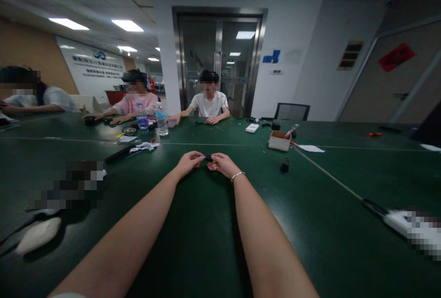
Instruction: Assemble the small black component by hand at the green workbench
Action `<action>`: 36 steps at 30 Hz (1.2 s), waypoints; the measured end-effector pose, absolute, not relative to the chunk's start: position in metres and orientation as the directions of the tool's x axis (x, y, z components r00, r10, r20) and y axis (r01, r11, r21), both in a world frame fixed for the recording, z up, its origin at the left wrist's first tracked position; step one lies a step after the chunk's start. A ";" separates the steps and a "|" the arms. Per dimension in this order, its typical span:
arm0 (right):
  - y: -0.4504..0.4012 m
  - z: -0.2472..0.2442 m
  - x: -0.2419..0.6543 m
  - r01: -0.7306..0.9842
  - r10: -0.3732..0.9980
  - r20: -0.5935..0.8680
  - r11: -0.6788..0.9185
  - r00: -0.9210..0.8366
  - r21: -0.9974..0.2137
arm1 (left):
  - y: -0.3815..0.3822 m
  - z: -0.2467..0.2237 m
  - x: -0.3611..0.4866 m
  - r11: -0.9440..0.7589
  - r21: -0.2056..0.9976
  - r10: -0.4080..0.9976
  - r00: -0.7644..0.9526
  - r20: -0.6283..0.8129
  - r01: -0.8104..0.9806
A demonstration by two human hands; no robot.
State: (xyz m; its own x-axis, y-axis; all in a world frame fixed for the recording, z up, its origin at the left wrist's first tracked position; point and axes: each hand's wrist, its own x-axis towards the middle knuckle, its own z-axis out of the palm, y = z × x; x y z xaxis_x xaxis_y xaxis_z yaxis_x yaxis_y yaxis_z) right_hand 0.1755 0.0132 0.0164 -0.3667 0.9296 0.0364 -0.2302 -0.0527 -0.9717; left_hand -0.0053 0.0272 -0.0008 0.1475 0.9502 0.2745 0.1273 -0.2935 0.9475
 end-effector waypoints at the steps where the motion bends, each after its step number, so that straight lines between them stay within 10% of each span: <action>1: 0.013 0.016 0.176 -0.230 0.930 0.035 -0.054 -0.367 -0.972 | 0.026 0.000 -0.005 -0.291 0.948 0.951 0.148 0.272 0.126; 36: 0.015 0.014 0.177 -0.225 0.925 0.029 -0.062 -0.380 -0.972 | 0.023 0.001 -0.005 -0.296 0.948 0.949 0.152 0.277 0.119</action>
State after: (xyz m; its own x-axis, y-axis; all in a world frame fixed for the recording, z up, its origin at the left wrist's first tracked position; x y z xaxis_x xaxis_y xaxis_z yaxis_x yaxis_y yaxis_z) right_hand 0.1769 0.0152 0.0140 -0.3798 0.9246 0.0288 -0.2255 -0.0623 -0.9722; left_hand -0.0048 0.0231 0.0014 0.1518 0.9487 0.2773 0.1188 -0.2960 0.9478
